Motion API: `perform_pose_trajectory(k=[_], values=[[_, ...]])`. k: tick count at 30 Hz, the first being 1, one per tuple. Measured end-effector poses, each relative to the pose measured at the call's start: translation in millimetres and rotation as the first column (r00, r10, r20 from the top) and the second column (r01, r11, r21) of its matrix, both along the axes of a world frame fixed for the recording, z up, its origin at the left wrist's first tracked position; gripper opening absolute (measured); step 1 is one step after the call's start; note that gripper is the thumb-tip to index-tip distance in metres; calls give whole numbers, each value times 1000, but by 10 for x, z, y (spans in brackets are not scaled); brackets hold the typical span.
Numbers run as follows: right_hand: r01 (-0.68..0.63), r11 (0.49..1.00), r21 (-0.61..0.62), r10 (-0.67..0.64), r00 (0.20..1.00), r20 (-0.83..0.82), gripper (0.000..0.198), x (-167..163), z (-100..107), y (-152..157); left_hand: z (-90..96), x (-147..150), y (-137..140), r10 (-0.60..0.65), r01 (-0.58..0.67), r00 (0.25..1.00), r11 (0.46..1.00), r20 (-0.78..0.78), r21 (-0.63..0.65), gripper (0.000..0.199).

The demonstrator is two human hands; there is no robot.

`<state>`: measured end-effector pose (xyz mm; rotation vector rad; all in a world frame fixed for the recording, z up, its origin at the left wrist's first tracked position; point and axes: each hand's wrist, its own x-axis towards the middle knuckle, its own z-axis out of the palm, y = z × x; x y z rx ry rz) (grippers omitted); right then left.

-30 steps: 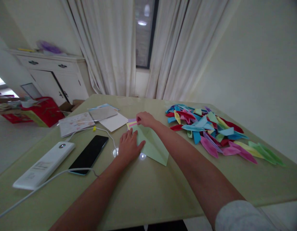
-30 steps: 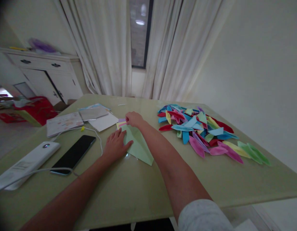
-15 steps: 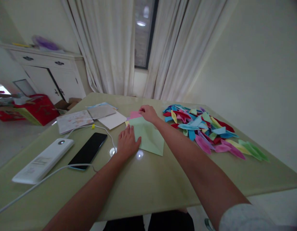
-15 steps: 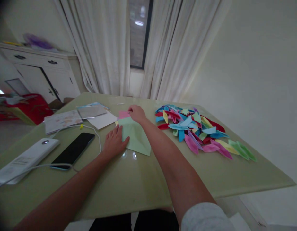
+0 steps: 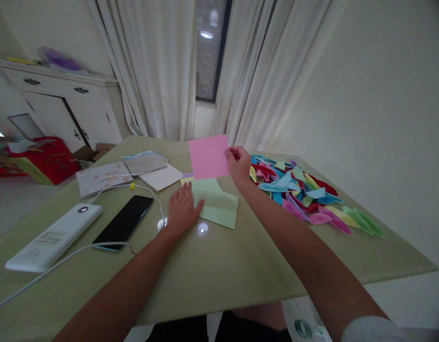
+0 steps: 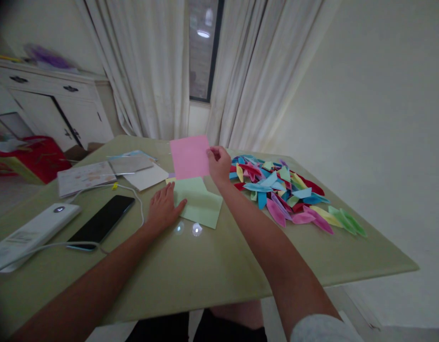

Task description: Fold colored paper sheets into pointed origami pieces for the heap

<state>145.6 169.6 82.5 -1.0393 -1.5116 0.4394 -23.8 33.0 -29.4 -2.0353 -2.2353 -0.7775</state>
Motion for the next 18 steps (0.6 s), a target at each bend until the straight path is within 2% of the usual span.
perform_pose_trajectory(k=[3, 6, 8, 10, 12, 13, 15, 18], values=[[2, 999, -48, -13, 976, -219, 30, 232, -176, -104, 28, -2, 17, -60, 37, 991, 982, 119, 185, 77], [-46, 992, -118, 15, 967, -256, 34, 470, -457, -310, 51, 26, 21, -273, 168, 926, 917, 261, 361, 80], [-92, 979, -180, 39, 960, -275, 37, 607, -656, -484, 58, 59, 1, -416, 299, 859, 881, 300, 367, 74], [-139, 960, -242, 62, 951, -301, 42, 715, -820, -645, 64, 90, -37, -518, 414, 807, 838, 283, 354, 51], [-214, 919, -332, 79, 923, -377, 44, 790, -923, -760, 82, 114, -84, -588, 478, 750, 798, 304, 367, 29], [-267, 890, -369, 108, 911, -399, 42, 816, -948, -796, 98, 123, -107, -592, 474, 735, 797, 331, 374, 24], [-406, 818, -406, 202, 865, -459, 32, 847, -957, -838, 145, 137, -147, -530, 389, 745, 839, 405, 381, 21], [-630, 681, -372, 332, 720, -610, 24, 855, -914, -873, 225, 164, -185, -446, 273, 709, 888, 546, 370, 18]])
